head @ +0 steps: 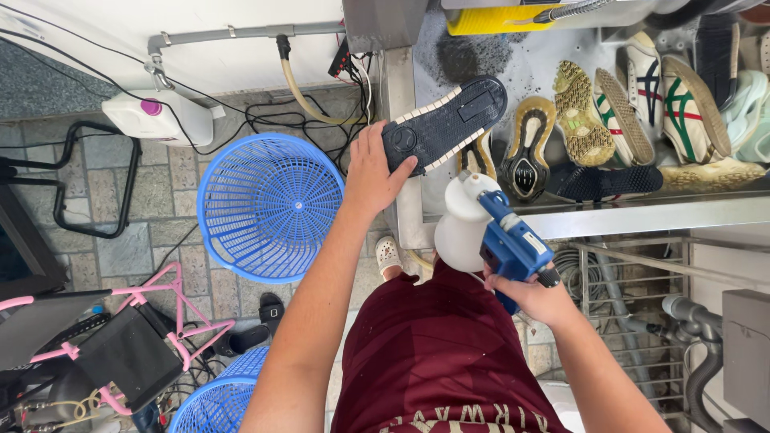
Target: The person washes a shoe in an automated washing machine by holding it against a rotating brush and then using a spray nozzle to rinse it.
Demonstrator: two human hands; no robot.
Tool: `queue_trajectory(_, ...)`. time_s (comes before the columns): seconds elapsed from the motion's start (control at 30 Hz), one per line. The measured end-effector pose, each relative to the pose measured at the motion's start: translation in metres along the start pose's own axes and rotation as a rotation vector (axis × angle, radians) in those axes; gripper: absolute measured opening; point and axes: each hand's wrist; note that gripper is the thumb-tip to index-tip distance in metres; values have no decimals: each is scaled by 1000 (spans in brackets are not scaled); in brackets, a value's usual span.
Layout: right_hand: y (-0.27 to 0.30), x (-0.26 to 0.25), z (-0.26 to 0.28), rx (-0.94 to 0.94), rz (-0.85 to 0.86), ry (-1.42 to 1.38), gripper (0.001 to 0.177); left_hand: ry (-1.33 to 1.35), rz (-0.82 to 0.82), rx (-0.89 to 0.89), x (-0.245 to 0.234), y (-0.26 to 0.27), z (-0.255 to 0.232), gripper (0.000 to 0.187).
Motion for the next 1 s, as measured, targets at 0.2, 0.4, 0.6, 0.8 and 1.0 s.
queue_trajectory(0.2,3,9,-2,-16,-59,270,22,294,-77,-67,15,-3,21,66)
queue_trajectory(0.4,6,23,29,-107,-64,365,28,734,-63,-371,27,-1,22,51)
queue_trajectory(0.6,9,9,60,-116,-12,434,29,631,-338,-414,48,-5,20,34)
queue_trajectory(0.8,4,-24,81,-119,22,562,29,566,-448,-456,57,-2,14,34)
queue_trajectory(1.0,-11,-47,85,-72,92,520,27,496,-509,-478,60,-4,8,38)
Point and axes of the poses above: each hand's wrist, its own y-axis away from the middle knuckle, its own x-axis out of the palm, z = x × y, and after that the axes turned 3 degrees about -y, right-handed
